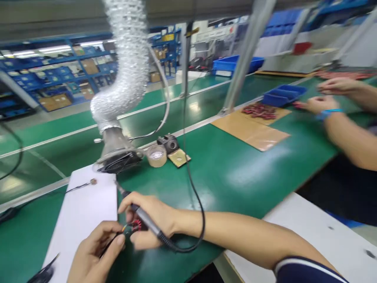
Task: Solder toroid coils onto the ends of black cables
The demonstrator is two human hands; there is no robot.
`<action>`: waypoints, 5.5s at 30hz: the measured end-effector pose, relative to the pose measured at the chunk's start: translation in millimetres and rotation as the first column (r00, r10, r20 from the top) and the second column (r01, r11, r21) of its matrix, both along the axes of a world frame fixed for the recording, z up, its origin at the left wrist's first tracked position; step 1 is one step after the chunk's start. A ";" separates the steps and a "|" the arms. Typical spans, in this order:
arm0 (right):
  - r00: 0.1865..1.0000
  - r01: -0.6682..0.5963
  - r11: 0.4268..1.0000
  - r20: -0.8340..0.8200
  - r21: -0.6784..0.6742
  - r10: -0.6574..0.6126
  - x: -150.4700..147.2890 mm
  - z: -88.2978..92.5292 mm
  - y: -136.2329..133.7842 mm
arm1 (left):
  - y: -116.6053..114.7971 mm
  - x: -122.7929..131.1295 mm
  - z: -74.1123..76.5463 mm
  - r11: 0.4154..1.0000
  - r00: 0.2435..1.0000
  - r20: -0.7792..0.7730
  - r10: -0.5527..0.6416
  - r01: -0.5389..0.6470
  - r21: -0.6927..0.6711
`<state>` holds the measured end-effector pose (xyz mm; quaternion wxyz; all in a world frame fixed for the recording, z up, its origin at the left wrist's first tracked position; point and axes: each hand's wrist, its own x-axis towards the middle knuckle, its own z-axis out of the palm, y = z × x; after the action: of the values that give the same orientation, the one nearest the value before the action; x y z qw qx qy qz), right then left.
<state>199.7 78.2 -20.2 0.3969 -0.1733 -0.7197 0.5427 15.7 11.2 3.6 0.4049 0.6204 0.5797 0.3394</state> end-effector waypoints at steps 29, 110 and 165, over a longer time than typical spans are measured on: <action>0.907 -0.032 0.999 0.420 0.014 0.023 19.6 11.0 -10.4 | -1.1 -4.5 1.1 0.950 0.907 -0.368 -0.203 0.274 0.151; 0.954 0.039 0.982 0.300 -0.184 0.019 17.5 9.0 -13.8 | -6.0 -0.5 -11.4 0.861 0.877 -0.468 -0.113 0.321 0.395; 0.917 0.224 0.809 0.165 0.544 -0.364 33.4 -22.1 -20.1 | -9.5 9.6 -2.9 0.862 0.756 -0.655 -0.013 0.341 0.376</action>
<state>233.0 58.1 -42.3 0.4100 -0.2412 -0.8478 0.2343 25.3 1.8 0.6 0.0536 0.8305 0.5168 0.2006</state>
